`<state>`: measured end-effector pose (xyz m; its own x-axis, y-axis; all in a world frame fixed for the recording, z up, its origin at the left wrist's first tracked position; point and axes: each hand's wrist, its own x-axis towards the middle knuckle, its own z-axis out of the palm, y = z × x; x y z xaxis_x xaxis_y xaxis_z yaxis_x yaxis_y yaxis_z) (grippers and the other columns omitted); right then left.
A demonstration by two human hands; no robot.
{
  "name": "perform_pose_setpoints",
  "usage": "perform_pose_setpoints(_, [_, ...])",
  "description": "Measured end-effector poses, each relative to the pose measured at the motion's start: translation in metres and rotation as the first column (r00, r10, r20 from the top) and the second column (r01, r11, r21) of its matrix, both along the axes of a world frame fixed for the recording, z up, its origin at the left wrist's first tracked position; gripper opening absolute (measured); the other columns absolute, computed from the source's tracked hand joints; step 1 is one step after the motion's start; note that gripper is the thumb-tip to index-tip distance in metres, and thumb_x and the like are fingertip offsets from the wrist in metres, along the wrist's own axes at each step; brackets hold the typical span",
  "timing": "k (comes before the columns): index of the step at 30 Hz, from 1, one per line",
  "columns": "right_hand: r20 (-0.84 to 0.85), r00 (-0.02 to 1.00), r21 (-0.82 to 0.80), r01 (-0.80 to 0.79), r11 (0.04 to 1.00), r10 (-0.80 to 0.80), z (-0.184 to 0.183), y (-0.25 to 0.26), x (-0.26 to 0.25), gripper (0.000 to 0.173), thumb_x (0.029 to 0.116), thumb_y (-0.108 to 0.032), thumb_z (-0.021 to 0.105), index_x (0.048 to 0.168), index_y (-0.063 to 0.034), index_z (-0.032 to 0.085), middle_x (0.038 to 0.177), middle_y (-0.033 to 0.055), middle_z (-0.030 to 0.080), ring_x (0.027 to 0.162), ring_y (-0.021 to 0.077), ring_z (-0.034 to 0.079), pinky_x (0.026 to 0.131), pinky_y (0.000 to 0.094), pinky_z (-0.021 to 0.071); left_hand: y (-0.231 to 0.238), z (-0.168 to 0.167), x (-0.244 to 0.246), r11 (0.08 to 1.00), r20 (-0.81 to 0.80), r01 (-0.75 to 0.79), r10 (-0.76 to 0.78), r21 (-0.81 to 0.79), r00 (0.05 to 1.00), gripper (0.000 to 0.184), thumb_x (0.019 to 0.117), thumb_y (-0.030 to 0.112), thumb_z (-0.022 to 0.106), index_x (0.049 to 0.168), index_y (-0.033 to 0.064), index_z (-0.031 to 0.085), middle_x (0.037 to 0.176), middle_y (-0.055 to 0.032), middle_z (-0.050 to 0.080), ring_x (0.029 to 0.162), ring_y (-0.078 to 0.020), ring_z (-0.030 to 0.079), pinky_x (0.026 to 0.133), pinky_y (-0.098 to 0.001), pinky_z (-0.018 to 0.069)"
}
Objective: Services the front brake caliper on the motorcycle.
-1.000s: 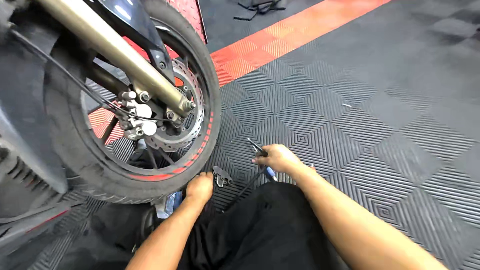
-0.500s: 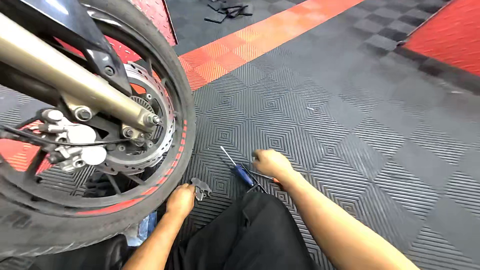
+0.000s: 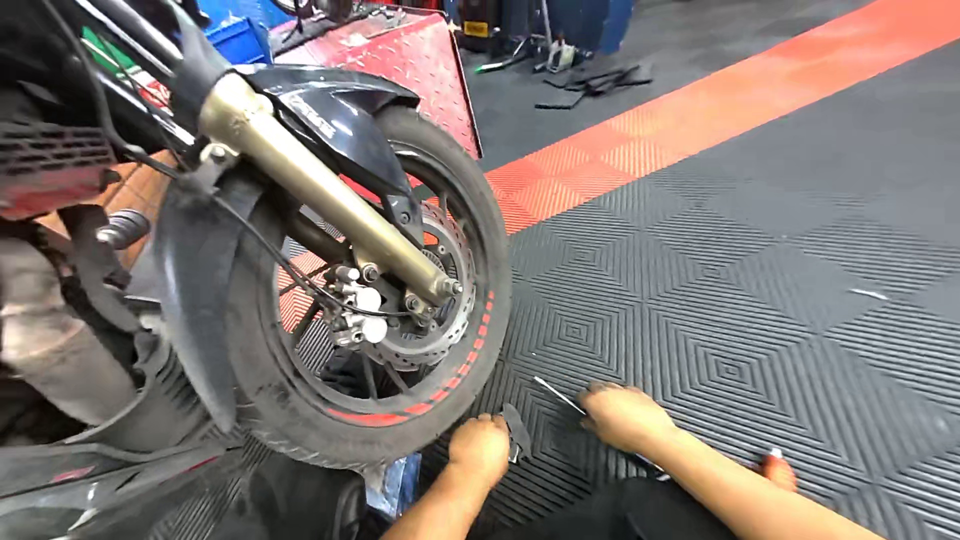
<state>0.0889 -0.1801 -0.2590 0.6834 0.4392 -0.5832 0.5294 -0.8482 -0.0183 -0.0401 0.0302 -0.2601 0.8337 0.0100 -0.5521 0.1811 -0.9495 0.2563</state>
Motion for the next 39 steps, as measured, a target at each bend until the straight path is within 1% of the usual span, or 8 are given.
perform_pose_setpoints(9, [-0.133,0.938,0.682,0.321,0.657,-0.321,0.010,-0.021,0.001,0.023,0.1014,-0.026,0.051,0.111,-0.0117,0.066,0.084,0.0084,0.069,0.076,0.0266,0.068,0.070,0.0552,0.0550,0.075,0.189,-0.050,0.973,0.838,-0.137,-0.083,0.184,0.539,0.025,0.0997,0.029,0.059,0.108,0.0150,0.077,0.105,-0.0031,0.076,0.098,-0.0203,0.074,0.086,-0.0416,0.0617])
perform_pose_setpoints(15, [0.227,0.952,0.956,-0.178,0.231,-0.206,0.128,0.095,-0.050,0.017,0.0882,-0.026,0.059,0.093,-0.0174,0.073,0.083,-0.0058,0.069,0.071,0.0078,0.066,0.061,0.0351,0.0591,0.164,0.246,-0.065,0.897,0.954,-0.387,0.275,-0.212,0.116,0.027,0.1039,0.026,0.052,0.115,0.0084,0.069,0.097,-0.0023,0.071,0.077,-0.0110,0.068,0.069,-0.0341,0.0608])
perform_pose_setpoints(18, [0.508,0.828,0.861,-0.483,0.159,-0.239,0.192,0.171,-0.073,0.018,0.0889,-0.030,0.068,0.097,-0.0161,0.075,0.087,0.0016,0.070,0.065,0.0165,0.067,0.052,0.0401,0.0562,0.167,0.257,-0.060,0.450,0.452,0.049,0.890,-0.892,0.065,0.026,0.1072,0.010,0.034,0.113,0.0042,0.058,0.097,-0.0117,0.072,0.068,-0.0205,0.072,0.060,-0.0370,0.0635])
perform_pose_setpoints(24, [0.641,0.706,0.766,-0.566,0.304,-0.301,0.222,0.250,-0.071,0.015,0.0907,-0.025,0.068,0.100,-0.0141,0.074,0.099,0.0083,0.072,0.077,0.0264,0.072,0.059,0.0460,0.0598,0.153,0.286,-0.054,-0.252,-0.202,0.117,0.922,-0.961,0.331,0.043,0.1087,0.034,0.023,0.098,0.0124,0.058,0.073,-0.0032,0.056,0.047,-0.0100,0.046,0.040,-0.0227,0.0391])
perform_pose_setpoints(26, [0.610,0.709,0.792,-0.547,0.270,-0.353,0.218,0.250,-0.066,0.016,0.0924,-0.022,0.066,0.101,-0.0114,0.074,0.096,0.0089,0.073,0.079,0.0273,0.073,0.062,0.0478,0.0601,0.154,0.290,-0.052,-0.067,-0.044,0.062,0.948,-0.996,0.315,0.034,0.1104,0.028,0.034,0.093,0.0120,0.058,0.061,0.0018,0.044,0.041,-0.0065,0.037,0.036,-0.0202,0.0351])
perform_pose_setpoints(30, [0.300,0.872,0.953,-0.288,0.091,-0.387,0.223,0.244,-0.052,0.011,0.0944,-0.028,0.071,0.099,-0.0186,0.074,0.084,-0.0018,0.072,0.074,0.0161,0.070,0.065,0.0473,0.0589,0.169,0.278,-0.049,0.830,0.831,-0.366,0.515,-0.421,0.210,0.019,0.0951,0.034,0.070,0.111,0.0259,0.076,0.068,0.0066,0.065,0.052,-0.0100,0.055,0.050,-0.0365,0.0508])
perform_pose_setpoints(34, [0.262,0.921,0.961,-0.277,-0.011,-0.287,0.217,0.243,-0.052,0.008,0.0888,-0.031,0.074,0.092,-0.0245,0.076,0.082,-0.0109,0.072,0.075,0.0045,0.068,0.070,0.0387,0.0608,0.169,0.280,-0.037,0.868,0.828,-0.487,0.201,0.097,0.523,0.039,0.1008,0.048,0.058,0.137,0.0353,0.066,0.108,0.0014,0.076,0.090,-0.0220,0.074,0.078,-0.0530,0.0597])
perform_pose_setpoints(39, [0.294,0.892,0.945,-0.325,-0.034,-0.344,0.201,0.252,-0.061,0.014,0.0888,-0.033,0.069,0.093,-0.0255,0.079,0.085,-0.0108,0.075,0.078,0.0044,0.071,0.070,0.0388,0.0613,0.165,0.285,-0.031,0.842,0.838,-0.477,0.057,0.251,0.542,0.027,0.1005,0.045,0.058,0.112,0.0299,0.077,0.102,0.0051,0.076,0.091,-0.0163,0.073,0.075,-0.0456,0.0605])
